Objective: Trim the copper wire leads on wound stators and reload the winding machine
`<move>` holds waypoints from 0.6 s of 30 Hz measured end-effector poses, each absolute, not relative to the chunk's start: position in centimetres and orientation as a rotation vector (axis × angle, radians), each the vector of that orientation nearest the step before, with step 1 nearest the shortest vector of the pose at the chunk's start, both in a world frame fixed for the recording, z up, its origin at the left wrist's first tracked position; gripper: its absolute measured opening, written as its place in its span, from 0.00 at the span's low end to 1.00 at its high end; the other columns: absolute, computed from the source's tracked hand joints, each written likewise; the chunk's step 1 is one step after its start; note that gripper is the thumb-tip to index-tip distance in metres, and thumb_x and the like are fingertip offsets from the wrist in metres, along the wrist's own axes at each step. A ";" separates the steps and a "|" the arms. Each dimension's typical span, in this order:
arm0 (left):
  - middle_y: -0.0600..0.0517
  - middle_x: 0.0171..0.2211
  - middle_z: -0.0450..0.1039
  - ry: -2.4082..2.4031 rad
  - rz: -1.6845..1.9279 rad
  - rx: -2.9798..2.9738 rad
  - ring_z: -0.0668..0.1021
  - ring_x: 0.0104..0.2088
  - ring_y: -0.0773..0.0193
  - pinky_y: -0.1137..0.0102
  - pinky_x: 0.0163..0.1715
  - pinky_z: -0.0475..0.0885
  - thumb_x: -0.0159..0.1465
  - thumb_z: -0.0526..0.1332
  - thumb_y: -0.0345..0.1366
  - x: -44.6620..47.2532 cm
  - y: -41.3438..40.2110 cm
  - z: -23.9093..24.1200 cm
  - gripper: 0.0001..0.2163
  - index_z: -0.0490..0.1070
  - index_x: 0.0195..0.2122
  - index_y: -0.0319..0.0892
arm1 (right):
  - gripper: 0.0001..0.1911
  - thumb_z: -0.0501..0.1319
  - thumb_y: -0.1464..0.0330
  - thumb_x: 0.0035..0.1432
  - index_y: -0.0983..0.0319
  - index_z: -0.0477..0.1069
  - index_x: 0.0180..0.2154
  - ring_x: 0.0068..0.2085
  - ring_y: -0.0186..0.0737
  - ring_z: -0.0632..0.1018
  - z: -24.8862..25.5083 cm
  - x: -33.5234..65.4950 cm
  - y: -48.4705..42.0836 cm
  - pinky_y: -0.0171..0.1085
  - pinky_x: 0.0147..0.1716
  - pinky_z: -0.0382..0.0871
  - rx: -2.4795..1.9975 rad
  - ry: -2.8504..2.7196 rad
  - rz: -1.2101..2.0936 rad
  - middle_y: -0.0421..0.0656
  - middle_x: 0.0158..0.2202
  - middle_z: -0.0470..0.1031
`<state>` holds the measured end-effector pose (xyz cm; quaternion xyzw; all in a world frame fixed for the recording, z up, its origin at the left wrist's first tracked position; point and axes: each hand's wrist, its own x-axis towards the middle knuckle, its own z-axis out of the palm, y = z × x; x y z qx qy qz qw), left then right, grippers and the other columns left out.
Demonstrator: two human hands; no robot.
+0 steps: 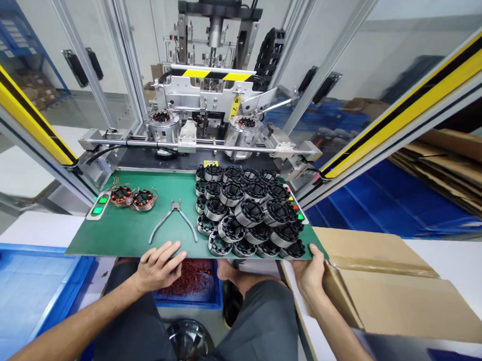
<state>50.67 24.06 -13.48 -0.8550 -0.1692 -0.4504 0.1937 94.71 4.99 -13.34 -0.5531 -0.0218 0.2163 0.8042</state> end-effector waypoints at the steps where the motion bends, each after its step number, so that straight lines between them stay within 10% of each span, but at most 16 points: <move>1: 0.53 0.53 0.93 -0.471 -1.266 -2.399 0.83 0.67 0.59 0.62 0.79 0.60 0.73 0.74 0.41 50.7 24.0 -13.4 0.17 0.86 0.62 0.56 | 0.30 0.75 0.46 0.52 0.54 0.85 0.52 0.63 0.54 0.86 -13.4 94.8 5.0 0.50 0.61 0.89 -1.187 -0.046 0.466 0.42 0.53 0.91; 18: 0.52 0.51 0.93 -0.458 -1.300 -2.396 0.86 0.54 0.59 0.62 0.80 0.58 0.75 0.72 0.40 51.0 23.9 -12.8 0.13 0.86 0.60 0.54 | 0.28 0.73 0.46 0.53 0.52 0.85 0.52 0.64 0.55 0.86 -12.9 94.5 5.1 0.50 0.60 0.89 -1.200 -0.039 0.455 0.42 0.55 0.91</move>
